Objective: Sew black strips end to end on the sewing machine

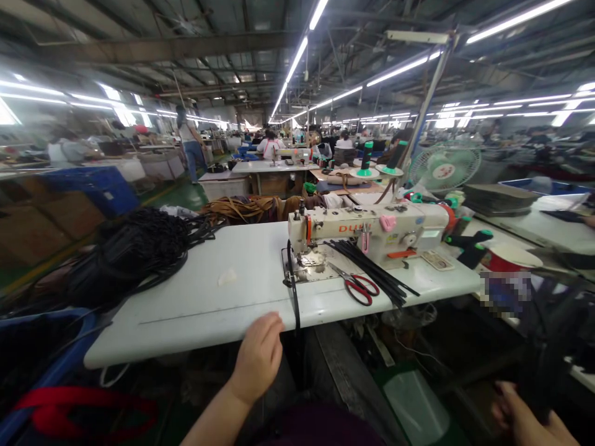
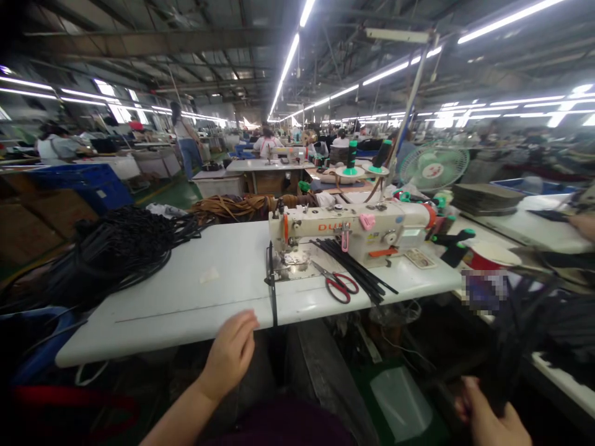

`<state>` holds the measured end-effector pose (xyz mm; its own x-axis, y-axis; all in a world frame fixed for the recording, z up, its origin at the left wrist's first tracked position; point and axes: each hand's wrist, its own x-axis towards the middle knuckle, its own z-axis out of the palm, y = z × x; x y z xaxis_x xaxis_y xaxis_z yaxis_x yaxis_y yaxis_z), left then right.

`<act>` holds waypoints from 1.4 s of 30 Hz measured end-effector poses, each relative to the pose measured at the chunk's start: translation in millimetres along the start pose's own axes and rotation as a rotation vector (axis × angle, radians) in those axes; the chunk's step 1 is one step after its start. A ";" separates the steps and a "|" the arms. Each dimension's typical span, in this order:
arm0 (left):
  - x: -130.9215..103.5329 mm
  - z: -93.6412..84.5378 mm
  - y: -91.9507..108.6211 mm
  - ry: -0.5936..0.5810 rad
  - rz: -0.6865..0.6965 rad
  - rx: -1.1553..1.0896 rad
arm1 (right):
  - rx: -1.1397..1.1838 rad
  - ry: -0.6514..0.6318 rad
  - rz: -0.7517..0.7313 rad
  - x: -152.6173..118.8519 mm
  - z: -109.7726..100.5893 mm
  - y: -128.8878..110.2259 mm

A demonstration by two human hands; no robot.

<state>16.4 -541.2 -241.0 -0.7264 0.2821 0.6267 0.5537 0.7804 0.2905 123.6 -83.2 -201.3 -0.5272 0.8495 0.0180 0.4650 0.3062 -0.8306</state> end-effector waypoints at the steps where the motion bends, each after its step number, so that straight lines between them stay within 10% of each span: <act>1: 19.9 -5.2 -11.1 -0.022 -0.038 0.058 | 0.119 0.001 -0.021 -4.1 2.6 -12.9; 6: 84.2 -25.8 -96.8 -0.307 -0.279 0.386 | 0.338 -0.213 -0.169 -24.7 25.1 -67.0; 12: 50.4 -33.3 -154.5 -0.515 -0.403 0.479 | -0.105 -0.623 -0.253 -20.3 41.3 -97.2; 19: -43.8 -49.1 -158.2 -0.261 -0.198 0.520 | -0.642 -0.584 -0.536 3.7 64.9 -135.1; 25: -77.5 -63.5 -128.6 -0.008 -0.257 0.446 | -0.768 -0.517 -0.577 30.1 111.9 -173.6; 33: -91.8 -64.3 -136.8 -0.008 -0.280 0.414 | -0.817 -0.407 -0.673 52.4 188.4 -218.5; 42: -43.2 -78.0 -180.8 -0.275 -0.332 0.485 | -0.770 -0.360 -0.906 70.4 233.1 -198.0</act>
<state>-20.6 -738.0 -264.2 -0.9407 0.0643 0.3330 0.0811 0.9960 0.0370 -171.3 -184.2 -165.3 -0.9846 0.0711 0.1597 0.0633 0.9966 -0.0537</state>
